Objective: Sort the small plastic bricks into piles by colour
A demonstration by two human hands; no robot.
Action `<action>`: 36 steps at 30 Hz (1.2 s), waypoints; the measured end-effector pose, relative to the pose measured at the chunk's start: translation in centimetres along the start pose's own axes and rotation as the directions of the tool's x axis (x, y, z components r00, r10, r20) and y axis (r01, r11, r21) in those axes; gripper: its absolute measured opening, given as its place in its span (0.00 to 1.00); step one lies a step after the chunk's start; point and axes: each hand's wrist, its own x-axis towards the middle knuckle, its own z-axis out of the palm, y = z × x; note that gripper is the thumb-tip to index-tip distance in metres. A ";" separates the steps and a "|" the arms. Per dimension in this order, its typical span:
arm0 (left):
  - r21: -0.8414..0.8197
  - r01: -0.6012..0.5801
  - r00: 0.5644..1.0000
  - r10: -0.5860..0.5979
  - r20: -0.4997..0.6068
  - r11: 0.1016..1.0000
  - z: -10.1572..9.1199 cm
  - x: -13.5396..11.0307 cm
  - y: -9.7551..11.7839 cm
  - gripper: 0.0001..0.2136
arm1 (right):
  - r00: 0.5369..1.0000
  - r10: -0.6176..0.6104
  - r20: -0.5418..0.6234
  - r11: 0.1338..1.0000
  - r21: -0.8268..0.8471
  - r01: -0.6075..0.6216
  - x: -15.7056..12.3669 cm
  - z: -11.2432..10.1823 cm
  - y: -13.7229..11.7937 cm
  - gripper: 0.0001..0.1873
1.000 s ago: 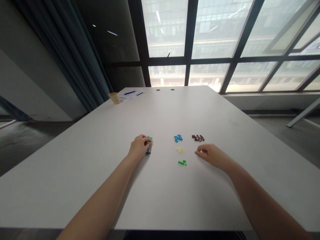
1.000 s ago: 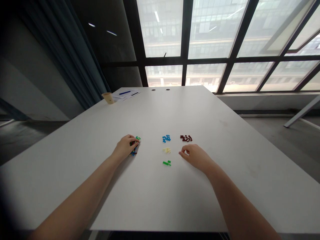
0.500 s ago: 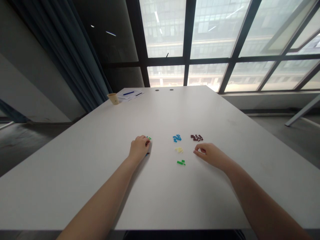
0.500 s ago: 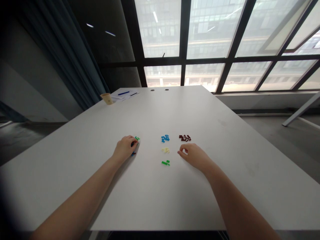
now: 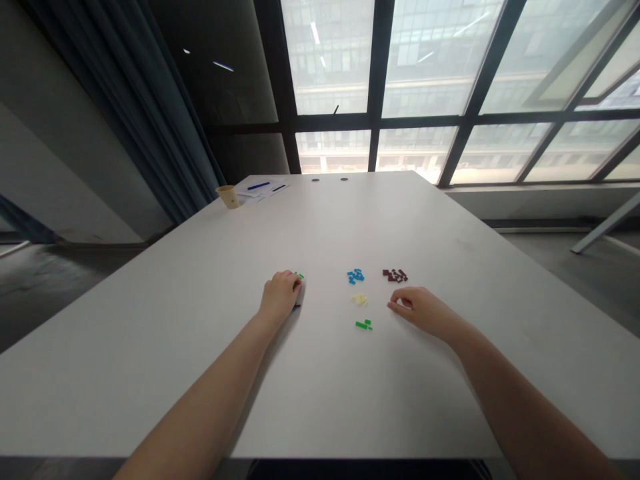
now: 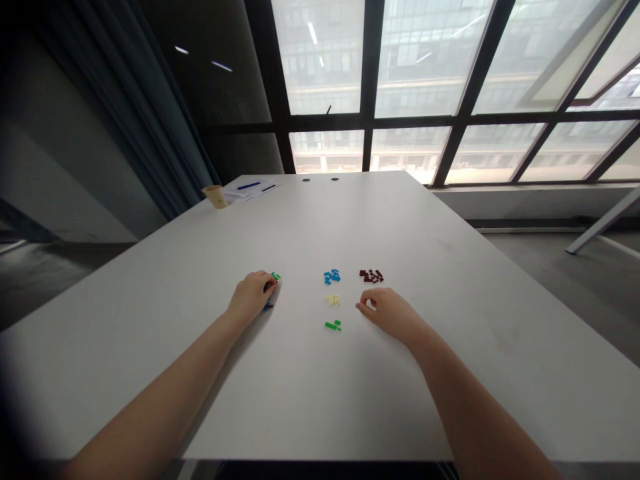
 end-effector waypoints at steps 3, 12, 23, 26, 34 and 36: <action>0.009 0.041 0.999 -0.041 -0.001 0.999 -0.1 0.1 -0.1 0.07 | 1.000 0.003 0.002 1.000 0.002 -0.003 0.0 0.0 0.0 0.15; 0.019 0.049 0.999 -0.049 -0.003 0.999 -0.3 0.1 0.0 0.09 | 1.000 -0.005 0.009 1.000 0.003 0.005 -0.1 -0.1 -0.1 0.15; -0.602 0.154 0.984 -0.179 0.019 0.784 0.0 0.3 0.4 0.07 | 1.000 -0.021 0.000 1.000 0.002 0.021 -0.1 -0.1 -0.3 0.15; -0.901 0.329 0.937 -0.218 0.274 0.283 -0.7 0.0 1.7 0.07 | 1.000 -0.025 -0.005 1.000 0.001 0.025 -0.1 0.0 -0.3 0.15; -0.531 0.606 0.746 0.190 0.639 -0.593 -2.6 -2.5 6.2 0.05 | 0.998 -0.048 -0.027 0.999 0.009 0.048 0.1 0.3 -0.5 0.14; -0.484 0.639 0.720 0.245 0.649 -0.598 -2.6 -3.1 7.0 0.04 | 0.996 -0.071 -0.053 0.997 0.017 0.072 0.1 0.4 -0.6 0.13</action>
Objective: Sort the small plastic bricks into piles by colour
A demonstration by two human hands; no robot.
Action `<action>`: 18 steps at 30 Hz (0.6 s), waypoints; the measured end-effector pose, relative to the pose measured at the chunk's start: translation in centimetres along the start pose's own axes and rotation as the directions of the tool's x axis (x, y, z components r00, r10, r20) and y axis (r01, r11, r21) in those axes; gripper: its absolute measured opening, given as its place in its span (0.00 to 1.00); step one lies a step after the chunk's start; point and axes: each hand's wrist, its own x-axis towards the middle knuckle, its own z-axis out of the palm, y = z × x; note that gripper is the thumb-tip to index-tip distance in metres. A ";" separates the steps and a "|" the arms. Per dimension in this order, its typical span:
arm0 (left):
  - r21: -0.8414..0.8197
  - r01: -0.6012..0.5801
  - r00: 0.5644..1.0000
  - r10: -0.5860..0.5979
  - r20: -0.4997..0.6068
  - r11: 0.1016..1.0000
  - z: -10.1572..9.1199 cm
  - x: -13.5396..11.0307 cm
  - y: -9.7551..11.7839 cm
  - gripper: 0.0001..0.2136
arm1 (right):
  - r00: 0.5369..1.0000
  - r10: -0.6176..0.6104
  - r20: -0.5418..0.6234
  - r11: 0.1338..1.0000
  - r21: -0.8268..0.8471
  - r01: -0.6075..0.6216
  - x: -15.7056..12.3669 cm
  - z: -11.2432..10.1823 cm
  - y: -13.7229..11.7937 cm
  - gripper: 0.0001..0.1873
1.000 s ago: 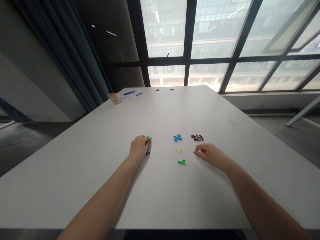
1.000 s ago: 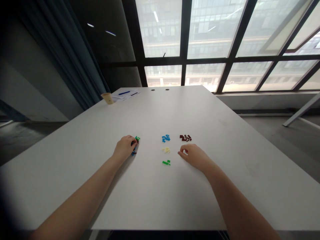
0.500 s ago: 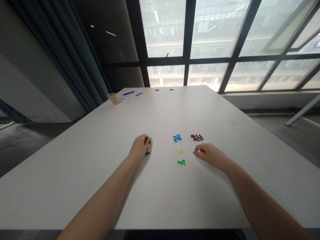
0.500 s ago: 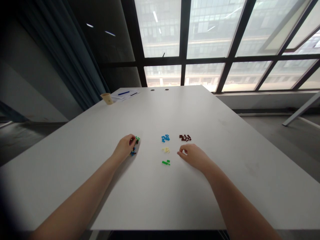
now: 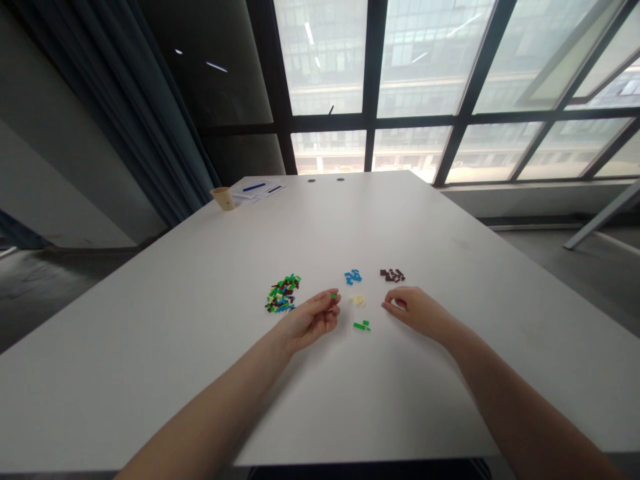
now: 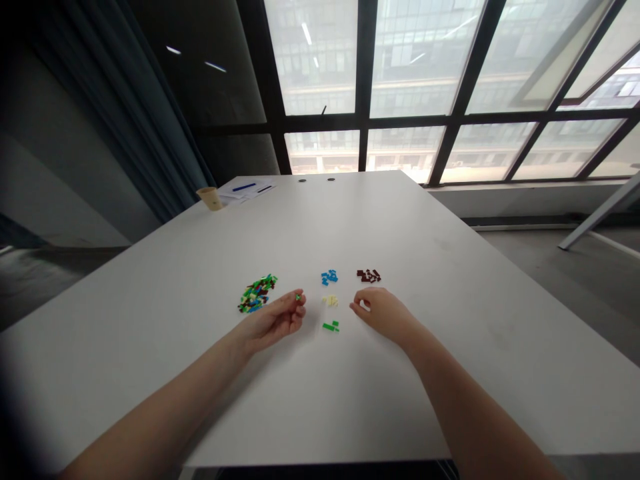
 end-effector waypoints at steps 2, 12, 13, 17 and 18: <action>0.004 0.037 0.998 -0.038 0.041 0.999 0.2 -0.2 -0.6 0.04 | 0.999 -0.033 -0.035 0.999 0.018 0.034 0.1 0.1 -0.3 0.12; 0.113 0.092 0.989 -0.103 0.104 0.989 0.4 -0.5 -1.5 0.10 | 0.926 -0.243 -0.289 0.950 0.122 0.288 -0.4 1.4 -3.3 0.09; 0.137 0.087 0.988 -0.103 0.111 0.987 0.4 -0.4 -1.6 0.10 | 0.910 -0.278 -0.308 0.939 0.112 0.325 -0.6 1.6 -3.7 0.09; 0.266 0.068 0.983 -0.110 0.149 0.962 0.3 -0.4 -1.9 0.10 | 0.881 -0.357 -0.311 0.915 0.074 0.397 -0.8 2.7 -4.7 0.10; 0.295 0.069 0.982 -0.117 0.149 0.953 0.3 -0.3 -2.1 0.10 | 0.883 -0.359 -0.301 0.916 0.069 0.396 -0.8 2.8 -4.7 0.09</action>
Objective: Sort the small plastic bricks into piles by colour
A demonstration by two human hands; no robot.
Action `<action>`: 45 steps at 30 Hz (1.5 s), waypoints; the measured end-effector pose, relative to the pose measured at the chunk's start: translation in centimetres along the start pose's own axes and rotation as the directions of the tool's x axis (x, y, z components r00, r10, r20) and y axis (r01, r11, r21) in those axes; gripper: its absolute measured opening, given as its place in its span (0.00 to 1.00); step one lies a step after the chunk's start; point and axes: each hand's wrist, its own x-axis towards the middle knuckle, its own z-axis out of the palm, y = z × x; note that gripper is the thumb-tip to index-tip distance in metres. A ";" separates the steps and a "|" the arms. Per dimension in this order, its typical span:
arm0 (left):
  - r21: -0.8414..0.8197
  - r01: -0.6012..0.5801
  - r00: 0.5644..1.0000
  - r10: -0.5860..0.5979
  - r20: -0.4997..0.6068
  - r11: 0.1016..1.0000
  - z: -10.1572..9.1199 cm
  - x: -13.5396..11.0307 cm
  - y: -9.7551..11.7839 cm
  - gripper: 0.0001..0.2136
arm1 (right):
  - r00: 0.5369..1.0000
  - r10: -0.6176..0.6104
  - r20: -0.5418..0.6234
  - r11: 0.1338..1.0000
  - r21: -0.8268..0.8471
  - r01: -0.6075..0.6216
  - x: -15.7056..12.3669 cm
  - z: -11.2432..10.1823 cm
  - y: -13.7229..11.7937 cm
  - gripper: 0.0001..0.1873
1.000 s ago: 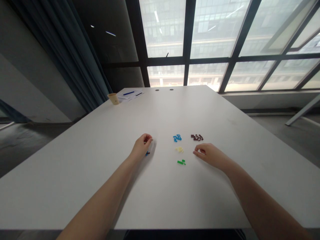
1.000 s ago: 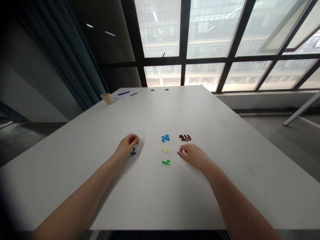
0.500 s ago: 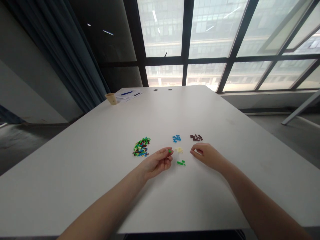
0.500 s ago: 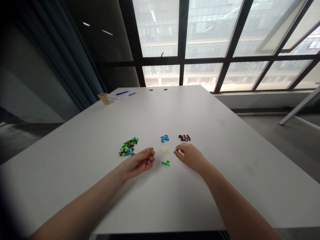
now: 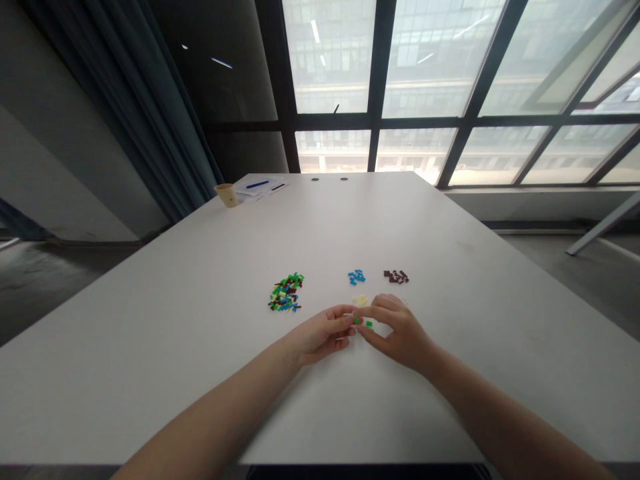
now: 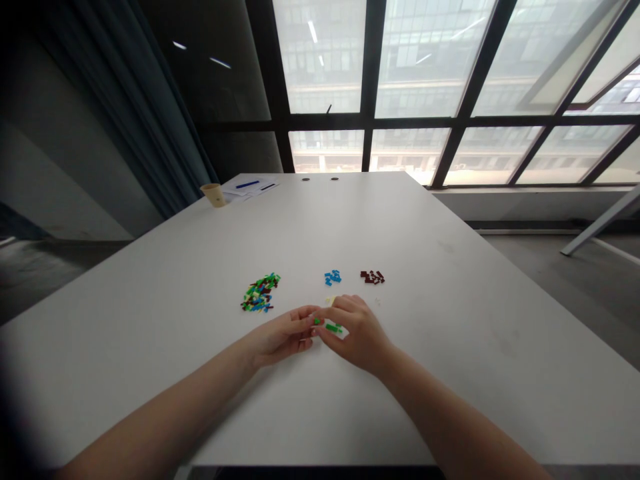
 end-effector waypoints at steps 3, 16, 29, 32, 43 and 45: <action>0.072 0.014 0.999 -0.011 -0.030 0.997 0.1 0.1 -0.2 0.11 | 1.000 0.009 0.024 1.000 -0.015 -0.009 0.0 0.3 0.3 0.07; 0.159 -0.100 0.951 0.141 -0.276 0.982 -0.9 0.2 1.7 0.11 | 0.902 0.155 0.402 0.987 -0.100 -0.125 -0.4 0.6 2.3 0.06; 0.899 -0.166 0.393 0.863 -0.317 0.406 -7.7 -0.9 7.4 0.11 | 0.965 0.257 0.057 0.966 -0.021 -0.256 0.0 -2.3 4.5 0.11; 0.986 0.144 0.434 0.891 -0.134 0.079 -9.5 -0.4 7.2 0.10 | 0.970 0.239 0.056 0.971 -0.020 -0.238 -0.1 -2.2 4.8 0.10; 0.886 0.408 0.623 0.777 -0.093 -0.221 -10.0 1.0 5.3 0.10 | 0.967 0.229 0.110 0.973 -0.015 -0.229 -0.2 -2.0 4.4 0.10; 0.893 0.393 0.622 0.779 -0.081 -0.221 -10.0 1.0 5.3 0.09 | 0.967 0.228 0.113 0.974 -0.017 -0.228 -0.2 -2.0 4.4 0.10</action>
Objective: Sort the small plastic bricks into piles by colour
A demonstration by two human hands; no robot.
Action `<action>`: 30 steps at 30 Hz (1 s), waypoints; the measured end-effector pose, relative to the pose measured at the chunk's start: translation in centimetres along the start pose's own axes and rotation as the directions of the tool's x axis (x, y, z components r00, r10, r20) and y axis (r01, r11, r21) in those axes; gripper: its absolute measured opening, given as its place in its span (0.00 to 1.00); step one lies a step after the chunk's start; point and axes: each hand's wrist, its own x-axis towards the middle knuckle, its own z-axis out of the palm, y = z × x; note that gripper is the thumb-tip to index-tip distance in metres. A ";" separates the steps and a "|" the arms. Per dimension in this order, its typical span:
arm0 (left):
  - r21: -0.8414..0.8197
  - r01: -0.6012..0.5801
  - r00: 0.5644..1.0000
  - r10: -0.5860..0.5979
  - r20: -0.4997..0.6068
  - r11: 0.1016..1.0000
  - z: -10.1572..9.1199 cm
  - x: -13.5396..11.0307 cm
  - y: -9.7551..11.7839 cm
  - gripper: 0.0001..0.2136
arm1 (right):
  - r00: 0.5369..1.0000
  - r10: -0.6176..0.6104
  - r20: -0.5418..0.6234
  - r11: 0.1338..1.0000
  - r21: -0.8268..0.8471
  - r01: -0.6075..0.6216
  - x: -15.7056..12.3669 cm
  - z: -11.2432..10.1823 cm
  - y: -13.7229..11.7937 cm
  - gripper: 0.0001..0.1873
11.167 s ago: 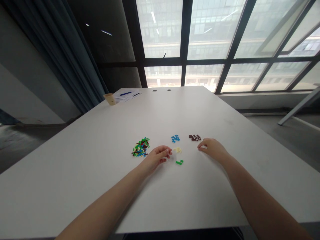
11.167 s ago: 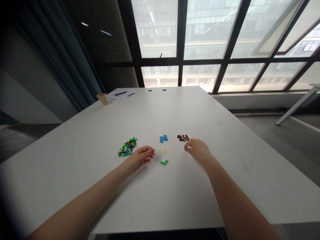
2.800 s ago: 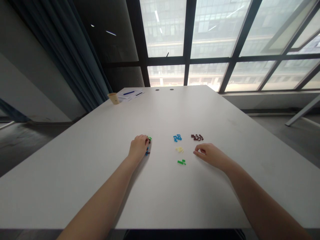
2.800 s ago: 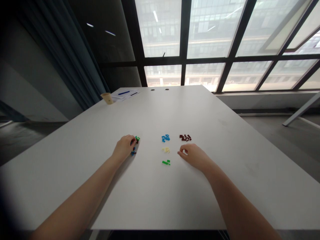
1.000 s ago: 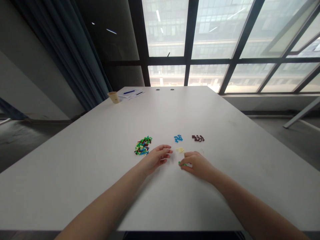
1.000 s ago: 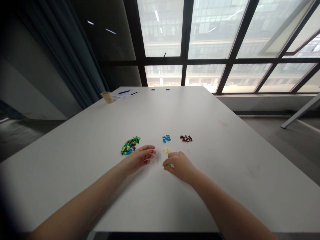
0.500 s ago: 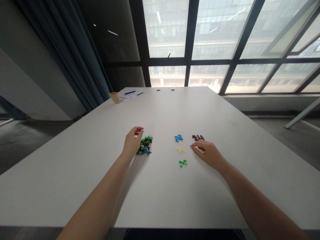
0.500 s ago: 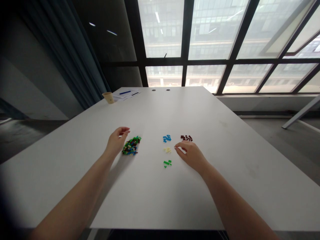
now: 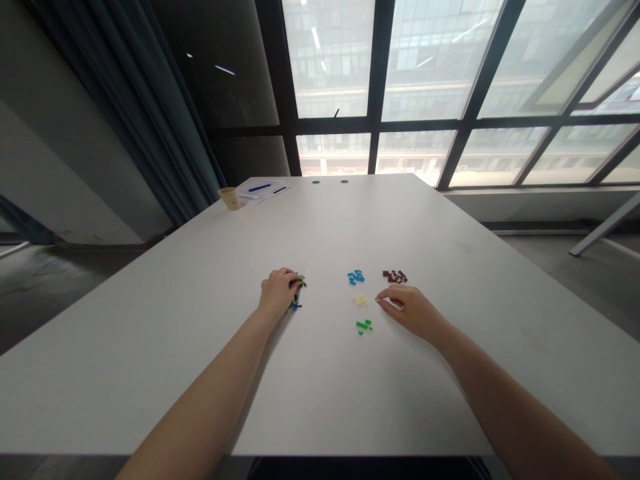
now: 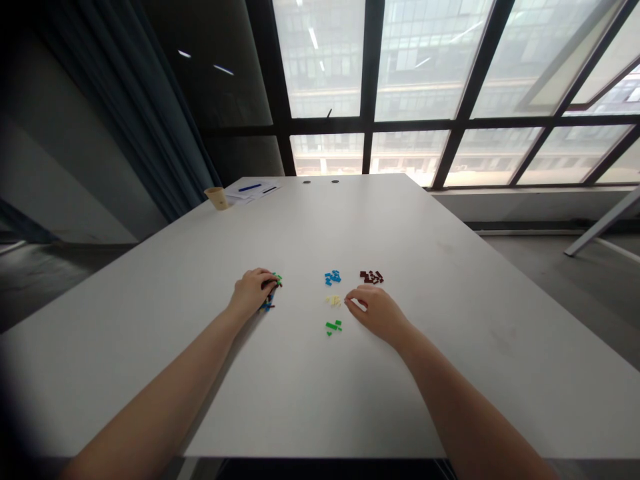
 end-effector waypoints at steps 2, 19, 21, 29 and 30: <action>-0.021 -0.009 1.000 0.009 -0.010 1.000 0.0 0.0 0.1 0.09 | 1.000 -0.001 0.004 1.000 -0.003 0.001 0.0 0.0 0.0 0.10; -0.852 0.225 0.954 0.072 0.292 0.473 -1.9 -2.2 6.0 0.12 | 0.998 -0.013 0.063 0.999 -0.043 0.016 0.1 0.3 -0.5 0.10; -0.886 0.377 0.895 0.138 0.423 0.271 -2.0 -3.0 7.1 0.13 | 0.998 -0.010 0.066 0.999 -0.045 0.013 0.1 0.2 -0.6 0.10; -0.777 0.629 0.731 0.362 0.579 -0.025 -1.8 -4.6 8.6 0.11 | 0.997 -0.033 0.074 0.999 -0.037 0.036 0.2 0.4 -0.7 0.11; -0.774 0.633 0.726 0.366 0.583 -0.024 -1.8 -4.6 8.6 0.11 | 0.996 -0.039 0.074 0.999 -0.030 0.041 0.2 0.4 -0.8 0.11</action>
